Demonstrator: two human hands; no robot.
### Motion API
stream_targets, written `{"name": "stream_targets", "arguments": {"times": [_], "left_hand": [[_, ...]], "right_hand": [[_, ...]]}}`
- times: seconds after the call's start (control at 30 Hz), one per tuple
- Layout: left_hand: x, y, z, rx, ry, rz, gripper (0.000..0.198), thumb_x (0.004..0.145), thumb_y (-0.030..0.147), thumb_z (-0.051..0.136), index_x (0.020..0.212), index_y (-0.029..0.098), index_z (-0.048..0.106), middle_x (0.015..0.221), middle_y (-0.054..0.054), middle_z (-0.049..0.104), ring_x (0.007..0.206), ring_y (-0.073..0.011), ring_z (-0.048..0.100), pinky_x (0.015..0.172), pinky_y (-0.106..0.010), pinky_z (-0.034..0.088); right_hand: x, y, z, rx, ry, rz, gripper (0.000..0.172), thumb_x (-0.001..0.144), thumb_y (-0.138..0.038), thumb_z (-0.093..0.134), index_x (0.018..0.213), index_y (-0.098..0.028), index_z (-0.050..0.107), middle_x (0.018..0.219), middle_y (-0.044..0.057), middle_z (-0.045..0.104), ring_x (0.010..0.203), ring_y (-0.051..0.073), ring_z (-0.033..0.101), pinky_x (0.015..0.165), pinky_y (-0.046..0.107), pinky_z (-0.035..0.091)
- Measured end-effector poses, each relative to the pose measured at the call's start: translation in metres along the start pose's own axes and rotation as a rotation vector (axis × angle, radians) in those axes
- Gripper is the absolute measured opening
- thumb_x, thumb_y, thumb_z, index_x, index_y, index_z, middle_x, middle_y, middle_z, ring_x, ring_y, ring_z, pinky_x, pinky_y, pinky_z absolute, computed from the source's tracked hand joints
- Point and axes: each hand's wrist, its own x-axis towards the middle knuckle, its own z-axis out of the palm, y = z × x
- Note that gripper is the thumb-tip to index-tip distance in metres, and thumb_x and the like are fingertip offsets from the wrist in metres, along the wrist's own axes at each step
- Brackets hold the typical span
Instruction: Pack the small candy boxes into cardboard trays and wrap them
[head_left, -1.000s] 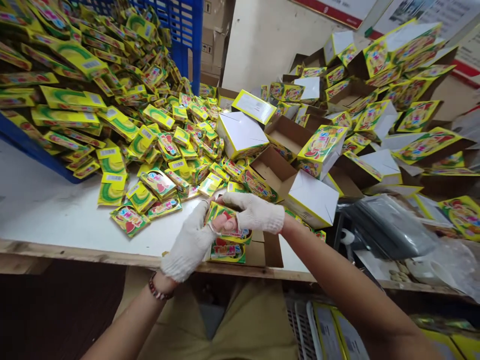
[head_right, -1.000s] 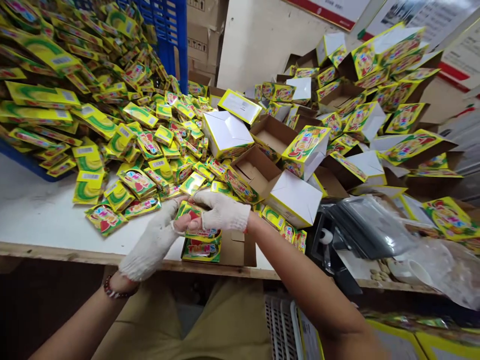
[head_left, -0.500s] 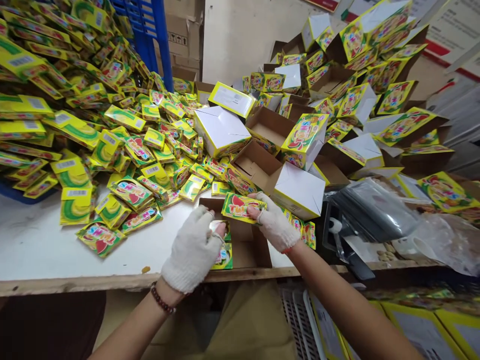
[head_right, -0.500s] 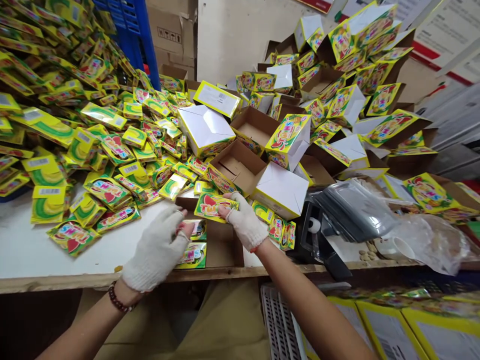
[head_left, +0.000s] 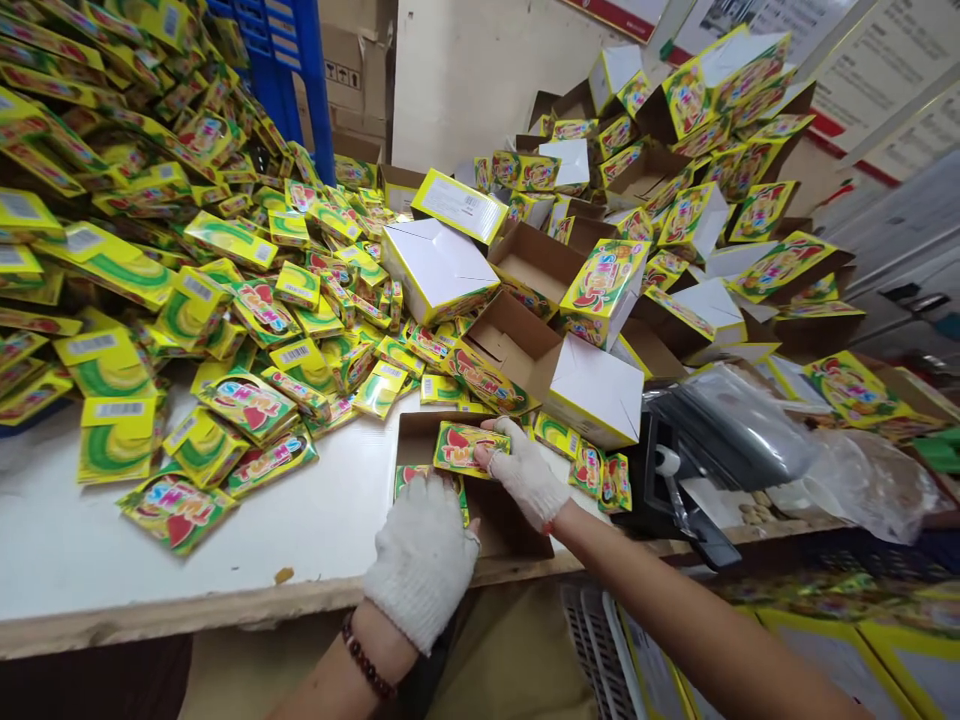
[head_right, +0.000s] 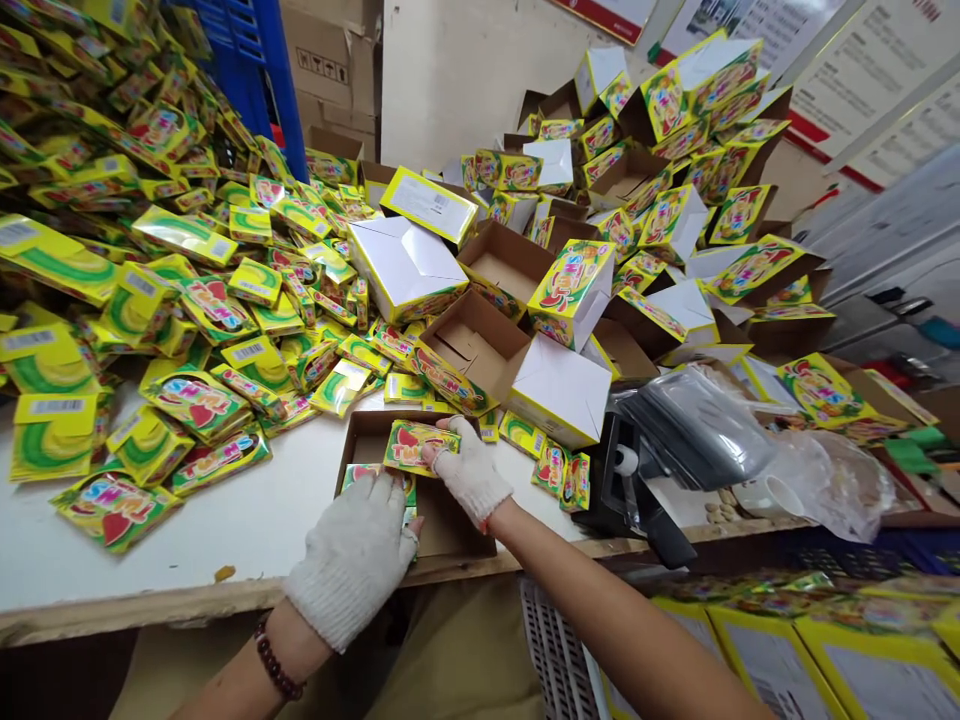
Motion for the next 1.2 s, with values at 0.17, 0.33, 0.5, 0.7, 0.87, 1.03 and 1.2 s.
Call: {"name": "stream_targets", "arguments": {"times": [0.17,0.33,0.5,0.7,0.87,1.03,1.2], "left_hand": [[0.001,0.001,-0.005,-0.04,-0.072,-0.021,0.046,0.087,0.034,0.053,0.122,0.008,0.065,0.115,-0.024,0.066,0.106,-0.0365,0.059,0.085,-0.046,0.049],[0.002,0.0,-0.011,-0.111,-0.127,-0.029,0.041,0.087,0.033,0.054,0.115,0.007,0.068,0.112,-0.024,0.066,0.107,-0.038,0.059,0.087,-0.048,0.049],[0.001,-0.001,-0.013,-0.165,-0.16,-0.037,0.047,0.087,0.033,0.053,0.123,0.004,0.065,0.121,-0.026,0.063,0.115,-0.0394,0.058,0.094,-0.05,0.049],[0.001,-0.001,-0.016,-0.166,-0.185,-0.064,0.048,0.087,0.034,0.054,0.124,0.006,0.065,0.124,-0.025,0.062,0.116,-0.0393,0.058,0.094,-0.049,0.051],[-0.001,-0.001,-0.017,-0.188,-0.19,-0.098,0.051,0.09,0.032,0.052,0.133,0.006,0.058,0.128,-0.022,0.061,0.12,-0.0362,0.057,0.098,-0.047,0.05],[-0.002,-0.001,-0.017,-0.189,-0.213,-0.103,0.056,0.09,0.035,0.052,0.137,0.004,0.055,0.133,-0.023,0.058,0.124,-0.0377,0.054,0.102,-0.048,0.048],[-0.003,-0.001,-0.018,-0.223,-0.215,-0.1,0.05,0.09,0.034,0.054,0.131,0.006,0.059,0.129,-0.021,0.06,0.123,-0.0367,0.054,0.101,-0.048,0.048]], "right_hand": [[0.019,0.011,0.014,0.285,-0.114,0.097,0.056,0.061,-0.055,0.075,0.098,-0.023,0.048,0.099,0.005,0.064,0.092,0.021,0.062,0.079,0.034,0.051],[0.03,0.002,-0.003,0.285,-0.323,0.267,0.068,0.049,-0.053,0.086,0.098,-0.022,0.05,0.099,0.005,0.063,0.082,0.017,0.06,0.057,0.025,0.047],[0.041,-0.012,-0.007,0.085,-0.346,0.299,0.059,0.054,-0.05,0.087,0.093,-0.02,0.054,0.102,0.007,0.064,0.086,0.019,0.059,0.055,0.025,0.046],[0.04,-0.01,0.006,0.24,-0.342,0.432,0.051,0.055,-0.039,0.088,0.091,-0.019,0.059,0.101,0.008,0.07,0.087,0.021,0.063,0.065,0.03,0.047],[0.028,0.0,0.016,0.249,-0.115,0.325,0.049,0.06,-0.038,0.083,0.1,-0.022,0.059,0.104,0.007,0.071,0.09,0.021,0.064,0.067,0.029,0.049],[0.032,-0.002,0.032,0.033,-0.025,0.225,0.04,0.065,-0.034,0.078,0.1,-0.021,0.064,0.097,0.006,0.072,0.096,0.024,0.064,0.083,0.033,0.052],[0.034,-0.009,0.017,0.174,-0.063,0.406,0.025,0.076,-0.035,0.068,0.093,-0.021,0.057,0.089,0.006,0.068,0.077,0.017,0.063,0.066,0.029,0.052]]}}
